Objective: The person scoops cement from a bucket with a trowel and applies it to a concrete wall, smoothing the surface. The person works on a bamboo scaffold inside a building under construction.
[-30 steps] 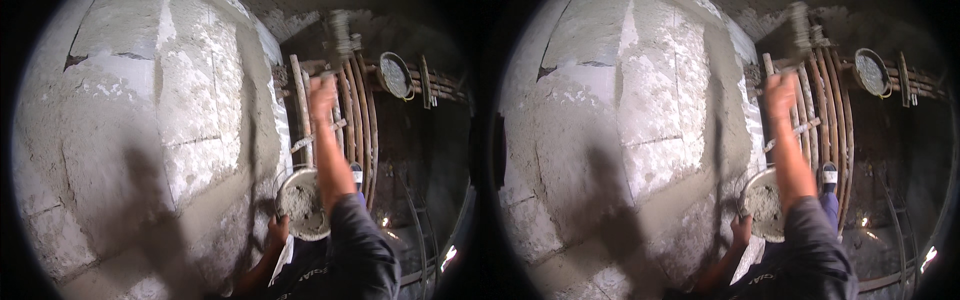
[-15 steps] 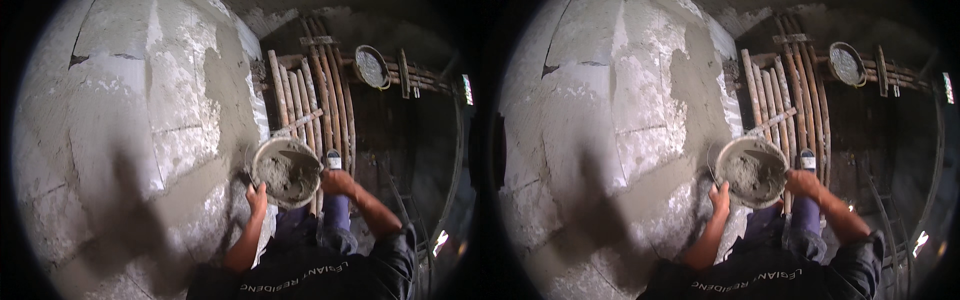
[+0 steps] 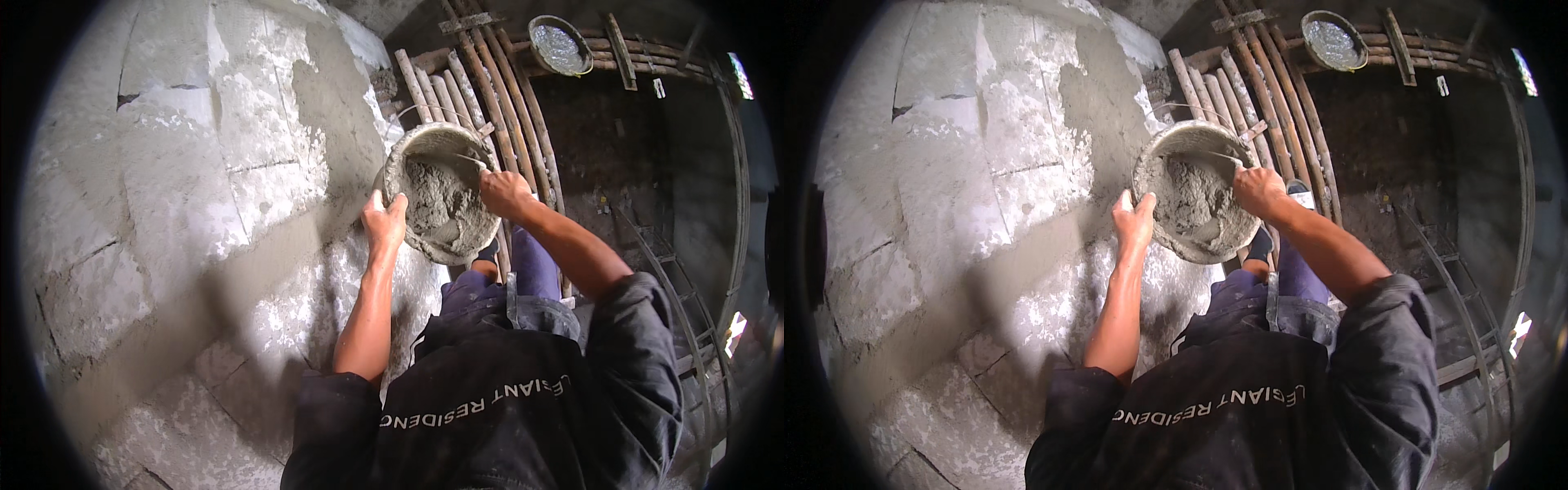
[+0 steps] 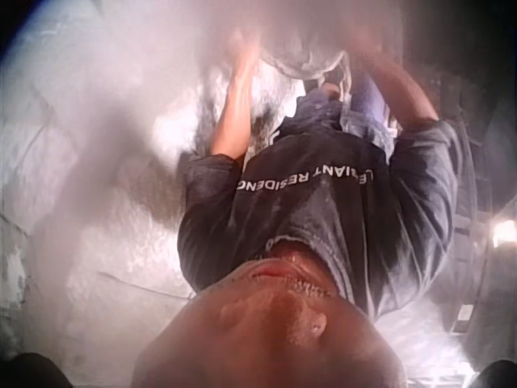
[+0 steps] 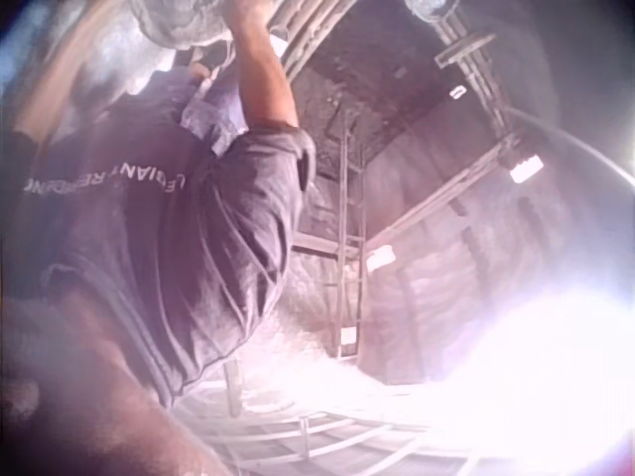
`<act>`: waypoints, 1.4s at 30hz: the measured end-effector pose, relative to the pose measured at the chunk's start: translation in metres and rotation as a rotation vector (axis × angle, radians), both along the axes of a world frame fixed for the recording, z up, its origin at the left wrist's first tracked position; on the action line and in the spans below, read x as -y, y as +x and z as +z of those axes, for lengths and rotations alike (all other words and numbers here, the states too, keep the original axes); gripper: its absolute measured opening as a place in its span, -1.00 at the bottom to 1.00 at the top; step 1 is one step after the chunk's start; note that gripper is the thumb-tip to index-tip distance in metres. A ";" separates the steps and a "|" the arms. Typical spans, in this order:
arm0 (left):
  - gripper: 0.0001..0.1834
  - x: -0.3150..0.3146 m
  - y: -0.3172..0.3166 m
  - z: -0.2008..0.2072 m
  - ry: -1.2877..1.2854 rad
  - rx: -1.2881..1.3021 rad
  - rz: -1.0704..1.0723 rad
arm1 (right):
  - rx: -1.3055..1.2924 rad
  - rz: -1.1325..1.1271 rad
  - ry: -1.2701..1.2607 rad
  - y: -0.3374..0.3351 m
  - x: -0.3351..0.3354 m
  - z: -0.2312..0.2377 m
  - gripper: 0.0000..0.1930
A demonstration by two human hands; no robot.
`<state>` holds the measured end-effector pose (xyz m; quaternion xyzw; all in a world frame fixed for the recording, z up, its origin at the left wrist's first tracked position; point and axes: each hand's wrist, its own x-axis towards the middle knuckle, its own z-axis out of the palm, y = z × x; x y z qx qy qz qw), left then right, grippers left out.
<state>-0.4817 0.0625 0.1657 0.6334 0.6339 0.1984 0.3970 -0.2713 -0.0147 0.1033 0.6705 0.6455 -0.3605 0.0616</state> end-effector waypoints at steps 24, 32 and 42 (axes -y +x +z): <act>-0.85 0.006 0.017 0.046 0.155 0.125 -0.356 | -0.956 -0.551 -0.526 -0.038 0.079 0.038 -0.84; -0.46 0.002 -0.010 -0.027 -0.036 0.109 0.317 | -0.915 -0.576 -0.075 -0.030 0.079 0.008 -0.71; -0.62 0.082 -0.061 -0.089 -0.167 0.209 0.626 | -0.913 -1.173 0.430 0.040 -0.004 0.018 -0.78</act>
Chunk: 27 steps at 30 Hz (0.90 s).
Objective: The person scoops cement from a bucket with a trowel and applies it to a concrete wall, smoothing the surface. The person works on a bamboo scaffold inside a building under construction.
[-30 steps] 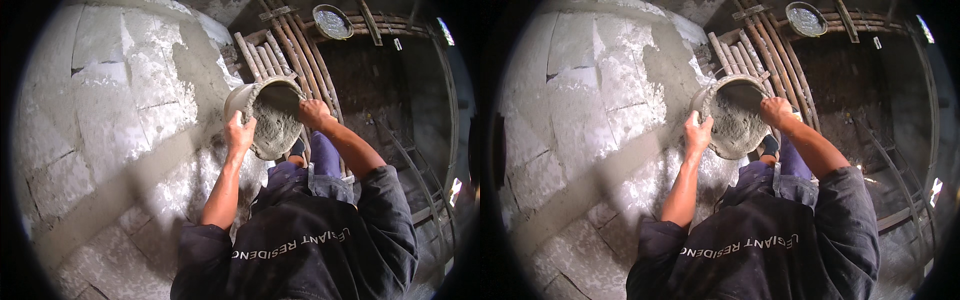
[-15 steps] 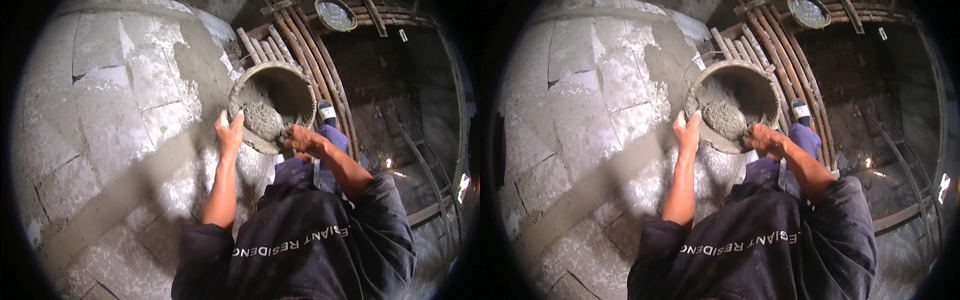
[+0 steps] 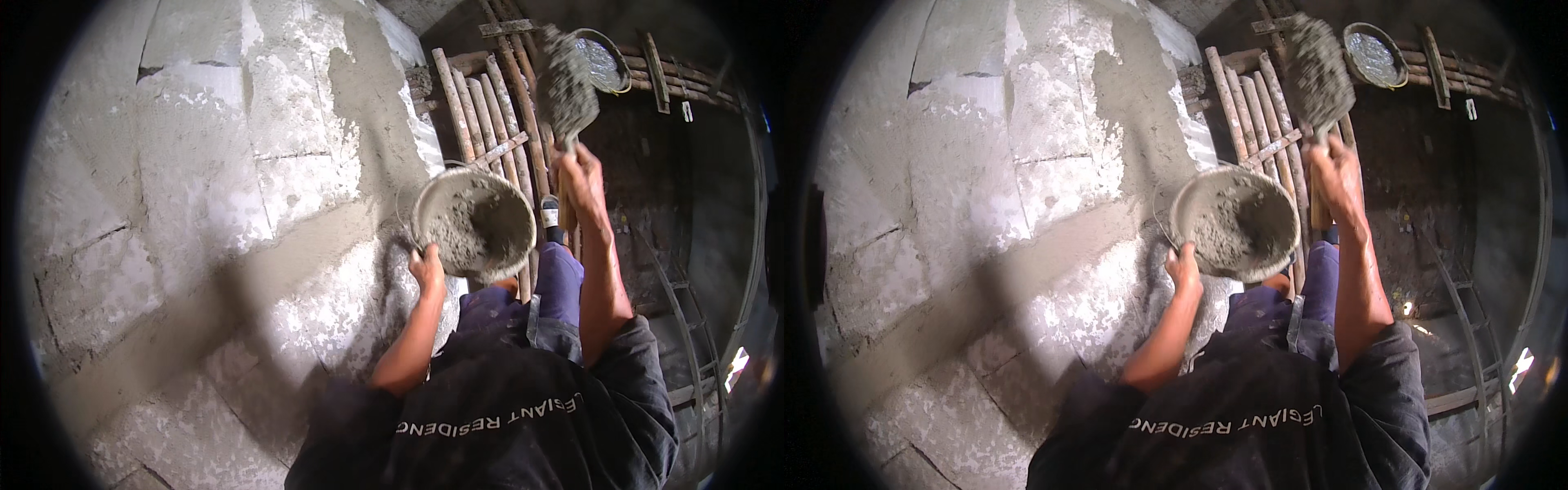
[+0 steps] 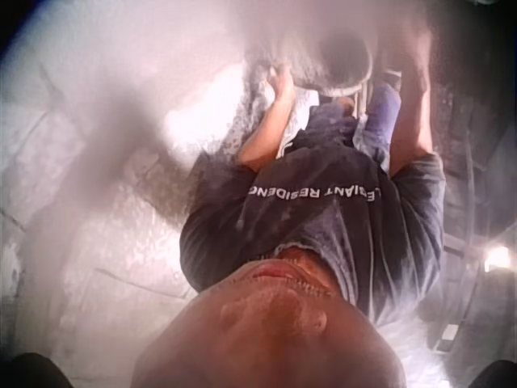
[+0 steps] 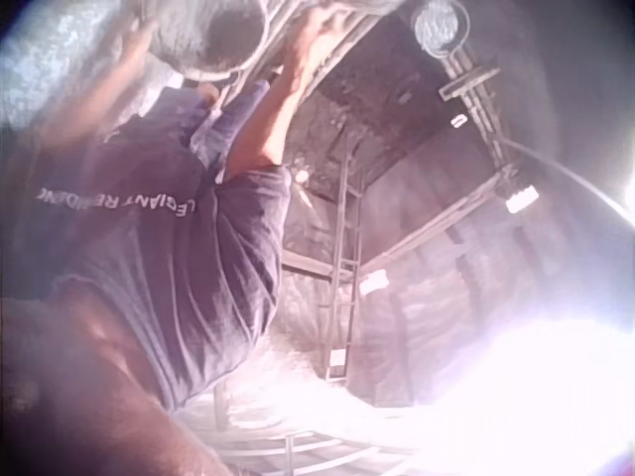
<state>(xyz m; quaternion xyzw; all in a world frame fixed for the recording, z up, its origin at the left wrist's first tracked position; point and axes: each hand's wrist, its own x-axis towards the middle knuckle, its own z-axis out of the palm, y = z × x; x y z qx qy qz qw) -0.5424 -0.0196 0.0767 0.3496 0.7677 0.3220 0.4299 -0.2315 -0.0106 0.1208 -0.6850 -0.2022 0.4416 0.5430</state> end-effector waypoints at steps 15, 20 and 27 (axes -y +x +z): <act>-0.74 0.076 -0.102 -0.068 0.115 0.433 -0.104 | 0.100 0.669 0.127 -0.269 0.024 0.035 -0.70; -0.47 0.023 -0.042 0.007 -0.029 -0.261 -0.278 | 0.610 1.089 -0.111 -0.095 0.073 0.014 -0.75; -0.73 -0.015 0.005 0.064 0.071 -0.064 -0.501 | 0.783 1.724 -0.172 -0.064 0.028 -0.026 -0.82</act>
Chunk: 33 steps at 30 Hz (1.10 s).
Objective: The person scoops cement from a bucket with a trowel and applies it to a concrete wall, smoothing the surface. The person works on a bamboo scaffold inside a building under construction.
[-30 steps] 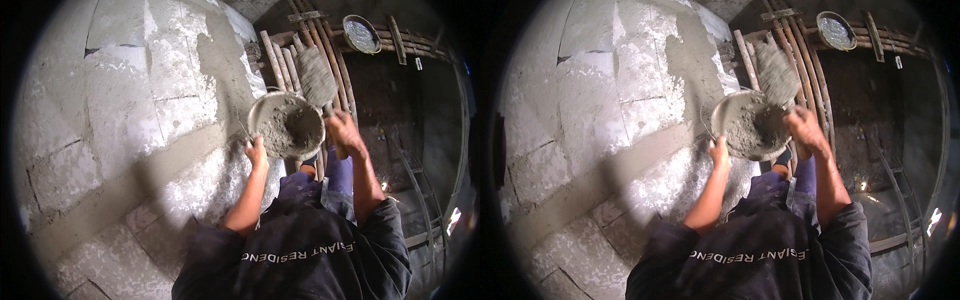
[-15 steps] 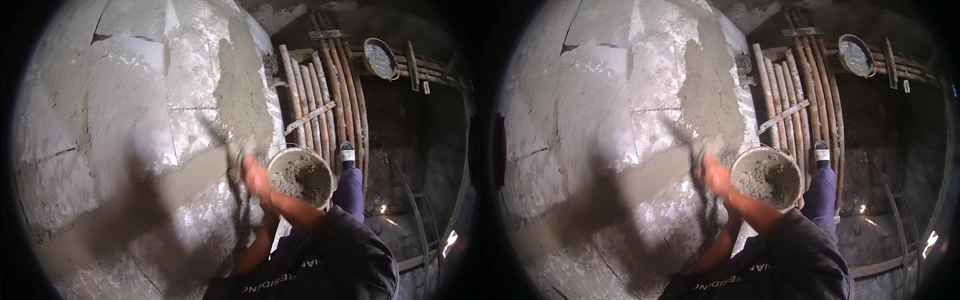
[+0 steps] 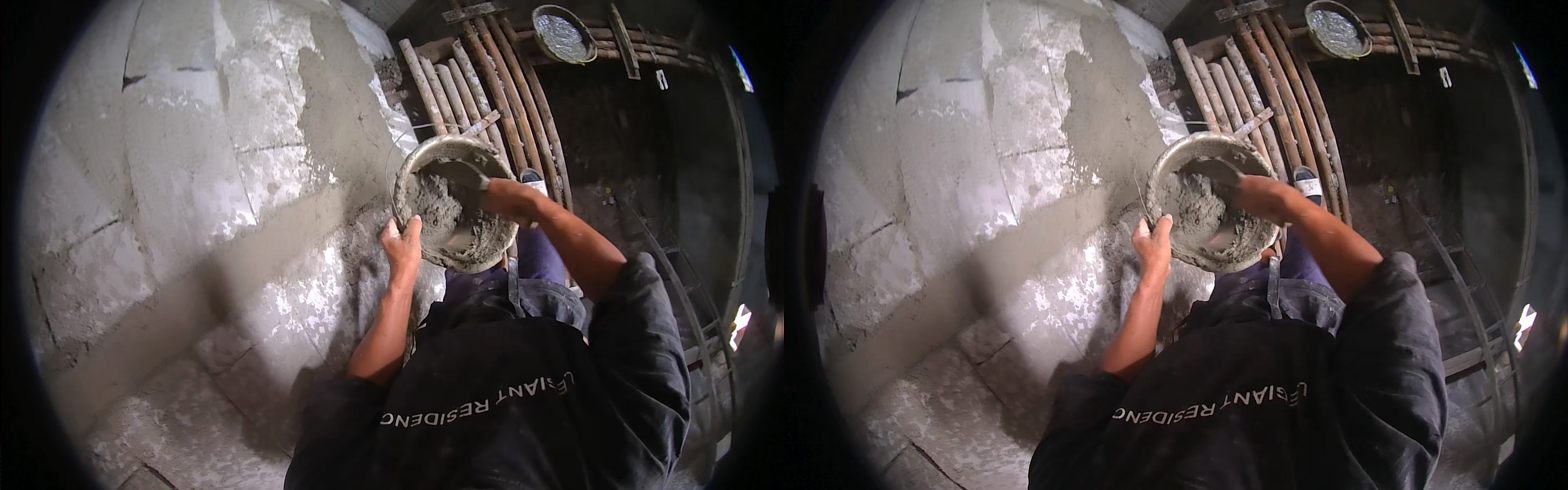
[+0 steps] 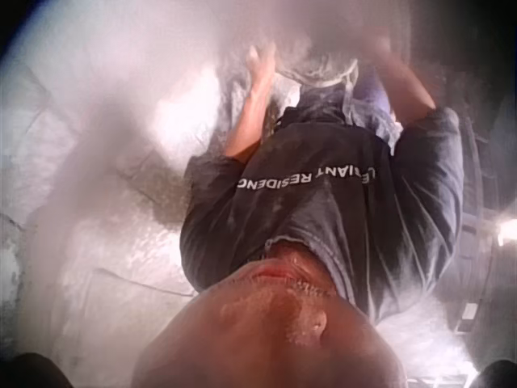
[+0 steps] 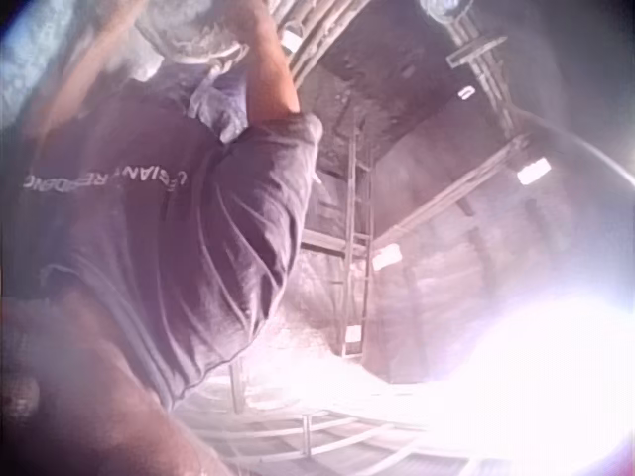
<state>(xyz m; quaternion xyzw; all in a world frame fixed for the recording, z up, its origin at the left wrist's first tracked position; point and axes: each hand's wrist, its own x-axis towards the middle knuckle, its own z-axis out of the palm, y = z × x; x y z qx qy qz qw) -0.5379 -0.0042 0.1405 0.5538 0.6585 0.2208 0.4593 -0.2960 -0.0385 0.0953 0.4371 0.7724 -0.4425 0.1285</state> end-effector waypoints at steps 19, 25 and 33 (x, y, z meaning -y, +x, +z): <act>-0.82 -0.057 0.054 0.058 0.120 0.084 -0.259 | 0.057 -0.554 0.365 -0.014 0.060 0.014 -0.81; -0.77 -0.039 0.079 0.033 0.300 0.084 -0.324 | 0.192 -0.432 0.158 -0.031 0.058 0.001 -0.71; -0.80 -0.022 0.078 0.038 0.308 -0.100 -0.440 | 0.135 -0.808 0.193 0.031 0.057 0.030 -0.72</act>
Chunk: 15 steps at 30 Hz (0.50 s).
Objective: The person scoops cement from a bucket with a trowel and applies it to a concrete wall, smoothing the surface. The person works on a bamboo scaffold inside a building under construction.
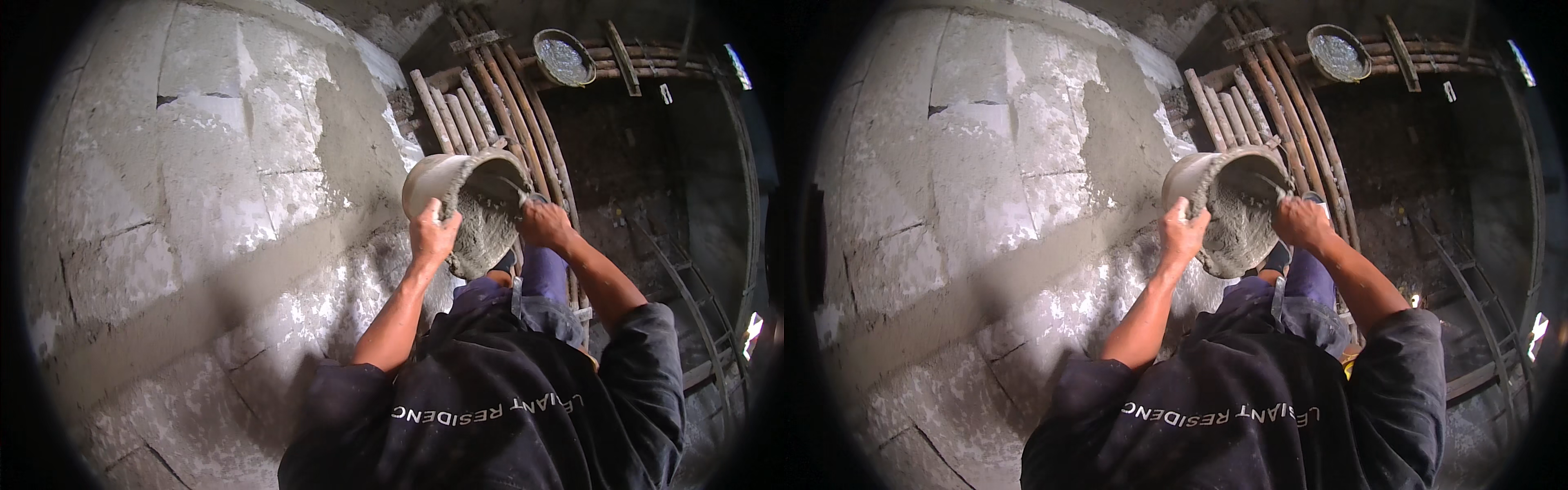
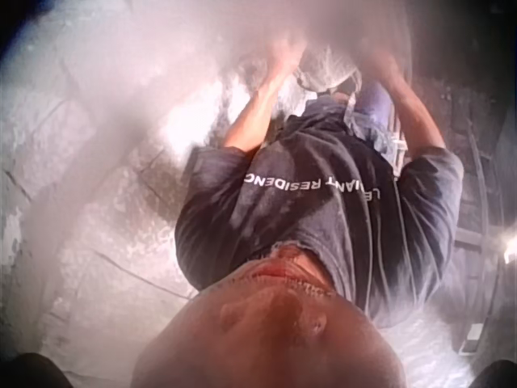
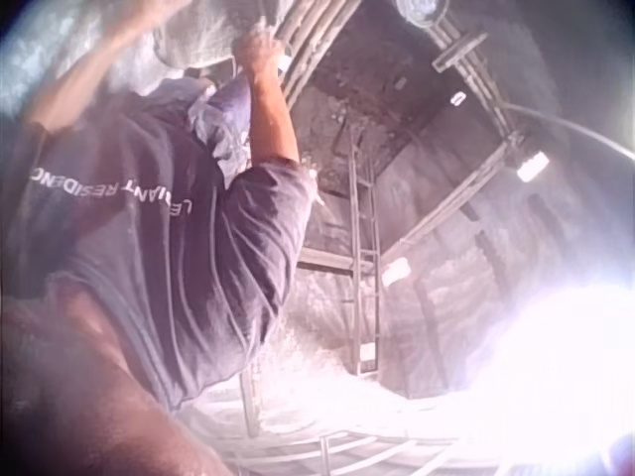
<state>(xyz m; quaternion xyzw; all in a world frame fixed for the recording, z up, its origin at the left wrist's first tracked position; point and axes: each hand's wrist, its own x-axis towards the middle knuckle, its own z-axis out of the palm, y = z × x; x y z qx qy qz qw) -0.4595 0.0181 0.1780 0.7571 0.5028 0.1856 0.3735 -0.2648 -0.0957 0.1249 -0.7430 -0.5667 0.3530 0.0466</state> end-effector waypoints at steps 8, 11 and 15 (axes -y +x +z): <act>-0.77 -0.002 0.019 0.013 -0.058 0.214 -0.210 | -0.204 0.559 0.221 -0.048 0.034 -0.070 -0.72; -0.79 -0.020 0.003 0.032 -0.195 0.176 -0.020 | -0.955 -0.163 -0.122 -0.052 0.031 -0.023 -0.71; -0.67 -0.034 -0.045 -0.007 -0.129 0.059 0.236 | -1.041 -0.229 -0.178 -0.047 0.015 -0.006 -0.70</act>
